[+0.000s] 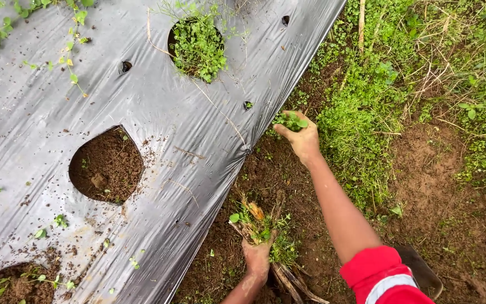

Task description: The person is kneeling on the ground and pulling weeds by hand from the soil next to a plastic-covered garden bed. They gather the removed weeds into a bundle in their left hand.

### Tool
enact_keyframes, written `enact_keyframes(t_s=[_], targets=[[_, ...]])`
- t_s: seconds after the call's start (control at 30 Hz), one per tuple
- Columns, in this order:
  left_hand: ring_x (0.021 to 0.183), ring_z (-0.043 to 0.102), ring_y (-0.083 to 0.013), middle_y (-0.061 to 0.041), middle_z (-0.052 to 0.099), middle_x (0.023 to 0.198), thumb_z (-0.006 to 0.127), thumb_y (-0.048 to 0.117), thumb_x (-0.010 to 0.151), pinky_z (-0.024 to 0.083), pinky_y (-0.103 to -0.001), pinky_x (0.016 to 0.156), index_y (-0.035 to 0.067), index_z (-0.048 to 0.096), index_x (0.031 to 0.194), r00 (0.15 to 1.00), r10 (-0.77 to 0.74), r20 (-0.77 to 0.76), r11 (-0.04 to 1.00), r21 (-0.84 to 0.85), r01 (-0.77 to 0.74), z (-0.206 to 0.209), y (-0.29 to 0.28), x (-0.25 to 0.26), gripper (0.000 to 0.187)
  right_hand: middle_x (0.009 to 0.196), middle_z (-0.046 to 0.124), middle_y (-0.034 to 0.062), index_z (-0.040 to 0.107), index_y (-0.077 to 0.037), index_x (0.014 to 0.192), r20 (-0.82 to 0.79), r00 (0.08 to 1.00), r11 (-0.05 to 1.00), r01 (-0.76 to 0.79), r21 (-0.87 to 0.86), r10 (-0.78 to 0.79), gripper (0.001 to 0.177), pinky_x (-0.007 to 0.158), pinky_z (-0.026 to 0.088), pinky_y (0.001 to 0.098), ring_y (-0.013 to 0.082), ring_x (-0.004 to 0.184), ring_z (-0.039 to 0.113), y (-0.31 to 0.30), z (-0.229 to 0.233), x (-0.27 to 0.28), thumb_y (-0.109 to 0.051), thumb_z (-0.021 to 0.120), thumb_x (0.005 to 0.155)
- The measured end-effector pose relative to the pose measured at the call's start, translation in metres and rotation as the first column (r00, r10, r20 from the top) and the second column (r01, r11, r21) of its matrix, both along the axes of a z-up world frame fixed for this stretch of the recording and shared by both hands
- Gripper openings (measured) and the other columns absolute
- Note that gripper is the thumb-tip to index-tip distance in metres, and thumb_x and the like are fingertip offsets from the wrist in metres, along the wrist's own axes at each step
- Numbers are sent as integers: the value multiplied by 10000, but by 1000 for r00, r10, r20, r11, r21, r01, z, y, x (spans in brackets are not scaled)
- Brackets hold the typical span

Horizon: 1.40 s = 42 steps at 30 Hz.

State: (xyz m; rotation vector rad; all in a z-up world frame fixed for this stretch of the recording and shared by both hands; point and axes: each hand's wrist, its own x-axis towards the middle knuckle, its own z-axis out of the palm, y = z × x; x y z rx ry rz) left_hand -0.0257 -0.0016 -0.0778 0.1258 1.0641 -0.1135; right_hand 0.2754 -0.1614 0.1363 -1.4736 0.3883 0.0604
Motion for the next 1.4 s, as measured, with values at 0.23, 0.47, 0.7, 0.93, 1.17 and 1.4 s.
enact_keyframes(t_s=[0.23,0.47,0.7,0.93,1.17,1.4], targets=[[926,282,-329,-412,-111,1568,424,143,959,506,-400,661,497,-48,1594,996,64,-60,988,-140,-72,5,2,5,866,1176,616,203,654,34,1036,-57,896,882,444,158,-441,240,729,623,389,321,901,671,4,-65,10,105,661,807],[1324,458,-593,-361,-303,1566,393,-36,1000,640,-358,659,525,8,1603,996,84,-43,987,-133,-89,-7,1,4,909,1123,633,138,619,-80,1185,-605,794,932,-257,-255,54,372,526,567,247,180,713,619,-3,15,-37,137,687,891],[1377,362,-607,-337,-220,1590,393,-352,817,611,-541,872,353,41,1643,1000,-4,-23,999,31,5,8,0,6,1142,1009,770,14,698,-156,1116,-378,925,893,-151,-423,-23,211,826,662,291,139,777,751,20,43,-29,-219,753,922],[1364,353,-639,-333,-303,1568,388,-185,923,582,-568,872,463,68,1625,993,101,-53,992,-70,-105,4,0,8,1008,992,658,196,678,23,872,223,909,890,250,383,-351,186,996,601,520,323,1004,636,20,-67,3,183,603,814],[1161,593,-532,-452,-218,1557,421,101,1027,621,-306,573,536,-34,1591,997,68,-27,987,-143,-71,-10,2,0,846,1425,585,30,725,-210,960,-108,911,888,354,-292,-399,214,964,631,354,278,1319,584,10,-48,-26,-113,821,795],[1433,157,-674,-316,-353,1547,469,48,993,526,-620,941,516,41,1606,986,128,-106,984,-107,-139,10,1,11,883,962,699,60,721,-76,968,251,968,995,36,-93,-12,225,849,649,287,197,880,680,34,-19,-21,-55,848,783]])
